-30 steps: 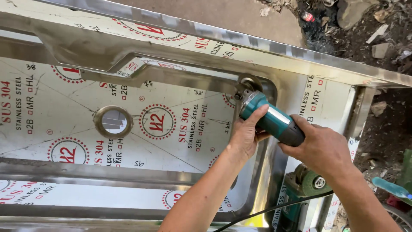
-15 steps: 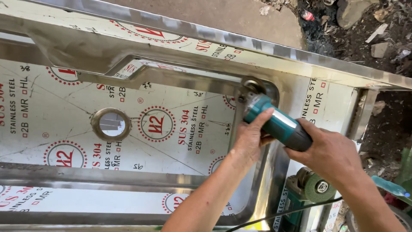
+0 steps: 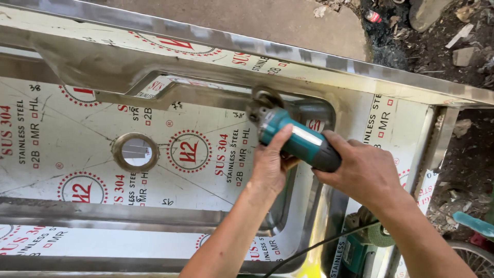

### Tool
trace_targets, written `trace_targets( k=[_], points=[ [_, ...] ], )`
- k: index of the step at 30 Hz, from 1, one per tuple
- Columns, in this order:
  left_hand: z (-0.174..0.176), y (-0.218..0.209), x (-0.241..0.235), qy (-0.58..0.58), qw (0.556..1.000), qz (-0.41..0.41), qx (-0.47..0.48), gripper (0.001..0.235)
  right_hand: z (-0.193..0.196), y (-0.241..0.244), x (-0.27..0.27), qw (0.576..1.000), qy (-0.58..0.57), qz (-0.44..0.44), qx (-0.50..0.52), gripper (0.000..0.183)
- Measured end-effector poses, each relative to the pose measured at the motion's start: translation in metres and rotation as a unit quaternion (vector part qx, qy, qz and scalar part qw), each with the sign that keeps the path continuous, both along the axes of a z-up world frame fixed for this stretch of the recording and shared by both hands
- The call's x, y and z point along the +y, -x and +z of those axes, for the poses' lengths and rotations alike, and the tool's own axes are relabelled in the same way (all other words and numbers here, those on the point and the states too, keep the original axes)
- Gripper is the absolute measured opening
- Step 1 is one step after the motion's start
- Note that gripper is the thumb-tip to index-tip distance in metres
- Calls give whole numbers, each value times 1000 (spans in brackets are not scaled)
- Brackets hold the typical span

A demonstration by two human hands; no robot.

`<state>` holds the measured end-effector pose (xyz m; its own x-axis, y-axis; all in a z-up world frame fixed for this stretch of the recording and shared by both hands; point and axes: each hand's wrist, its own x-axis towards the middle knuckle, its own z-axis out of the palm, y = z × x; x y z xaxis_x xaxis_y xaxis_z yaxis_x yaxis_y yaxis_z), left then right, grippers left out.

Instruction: The person is using an angle grinder to smooth and finish the edges and interior of a stainless steel sink basin.

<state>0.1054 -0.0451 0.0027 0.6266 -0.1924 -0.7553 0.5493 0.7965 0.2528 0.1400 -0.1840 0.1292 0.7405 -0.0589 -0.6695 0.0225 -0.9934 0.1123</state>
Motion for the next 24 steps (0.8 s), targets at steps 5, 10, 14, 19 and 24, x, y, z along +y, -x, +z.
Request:
trace_targets(
  k=[5,10,14,19,24],
  points=[
    [-6,3,-7,4,1000,11,-3,63,0,1,-7,999,-17,30,-11,88],
    [-8,9,-50,21,998,-51,15,61,7,22,-39,998,47,-38,22,88],
    [-6,11,-76,33,992,-117,19,61,3,43,-67,996,59,-70,-20,88],
    [-2,9,-64,27,993,-117,13,63,-2,43,-63,996,53,-69,-23,86],
    [3,3,-31,20,996,-89,11,64,1,25,-28,998,29,-61,-11,84]
  ],
)
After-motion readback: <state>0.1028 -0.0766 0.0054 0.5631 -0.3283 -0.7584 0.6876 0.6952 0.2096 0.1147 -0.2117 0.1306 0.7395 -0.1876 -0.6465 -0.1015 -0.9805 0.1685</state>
